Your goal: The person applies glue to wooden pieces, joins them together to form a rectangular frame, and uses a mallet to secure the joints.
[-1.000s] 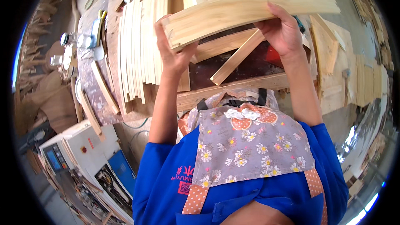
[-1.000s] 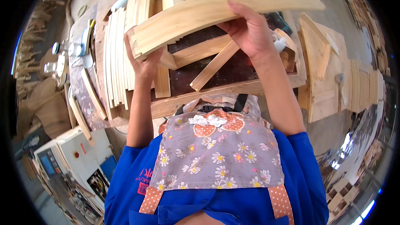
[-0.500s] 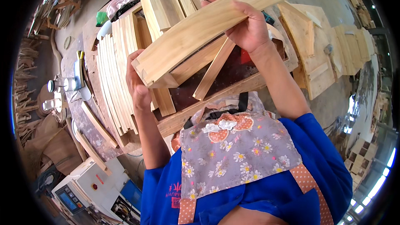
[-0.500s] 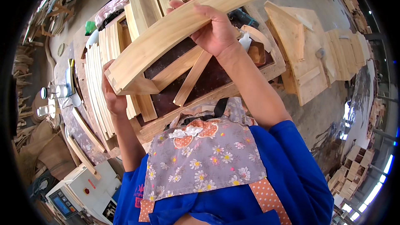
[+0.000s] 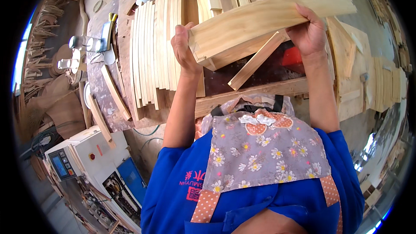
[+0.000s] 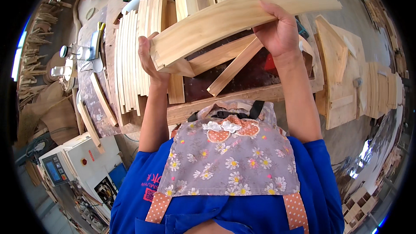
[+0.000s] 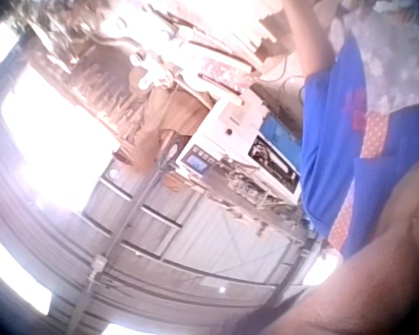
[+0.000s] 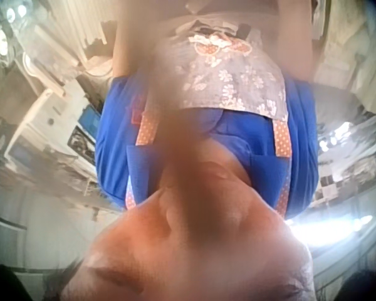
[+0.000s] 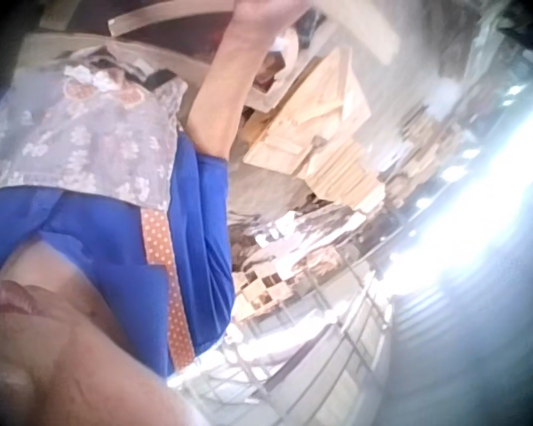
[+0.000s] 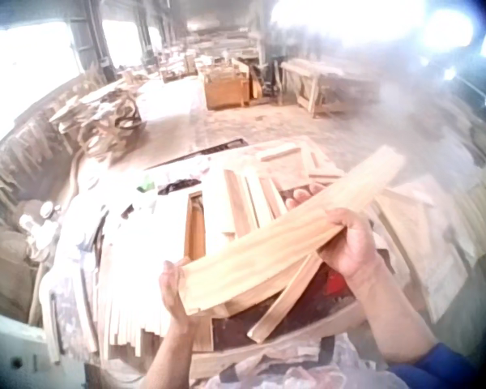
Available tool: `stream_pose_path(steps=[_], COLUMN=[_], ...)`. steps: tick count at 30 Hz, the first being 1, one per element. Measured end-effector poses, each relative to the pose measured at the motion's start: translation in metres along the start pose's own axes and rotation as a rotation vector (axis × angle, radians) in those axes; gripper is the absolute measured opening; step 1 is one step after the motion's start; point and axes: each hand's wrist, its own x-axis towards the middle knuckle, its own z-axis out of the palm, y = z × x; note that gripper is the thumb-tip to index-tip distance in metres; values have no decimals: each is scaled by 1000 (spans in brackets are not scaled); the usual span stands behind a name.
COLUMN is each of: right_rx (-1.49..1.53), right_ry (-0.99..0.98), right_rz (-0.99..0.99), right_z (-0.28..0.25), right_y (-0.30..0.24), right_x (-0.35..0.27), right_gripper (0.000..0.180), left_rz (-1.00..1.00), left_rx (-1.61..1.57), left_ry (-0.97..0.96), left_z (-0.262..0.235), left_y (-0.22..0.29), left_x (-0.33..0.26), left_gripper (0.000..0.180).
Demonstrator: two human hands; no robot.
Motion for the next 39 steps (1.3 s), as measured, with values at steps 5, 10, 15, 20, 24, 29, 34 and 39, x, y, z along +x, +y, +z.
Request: stream_pose_path(steps=[5, 10, 15, 20, 24, 29, 34, 39], right_rx=[-35, -99, -262, -942, -1408, -1411, -645, -103], right_ry=[-56, 314, -180, -215, -337, -127, 168, 218], right_rz=[28, 103, 103, 277, 446, 690, 709, 293], right_z=[6, 79, 0, -18, -58, -97, -85, -67], right_y=[-1, -7, -4, 45, 83, 107, 102, 92], right_x=[1, 5, 11, -26, -75, -97, -70, -27], right_gripper=[36, 44, 44, 37, 35, 34, 58, 60], left_rz=[-380, -701, -887, -911, -923, -865, -581, -569], left_rx=[-399, -571, -926, -754, -724, -759, -895, -1140], left_ry=[187, 443, 362, 417, 525, 443, 218, 90], left_z=[0, 1, -8, -16, -9, -33, -61, -72], left_y=[11, 1, 40, 44, 51, 44, 40, 38], left_x=[4, 2, 36, 42, 57, 62, 68, 72], left_gripper=[44, 45, 41, 34, 32, 37, 43, 39])
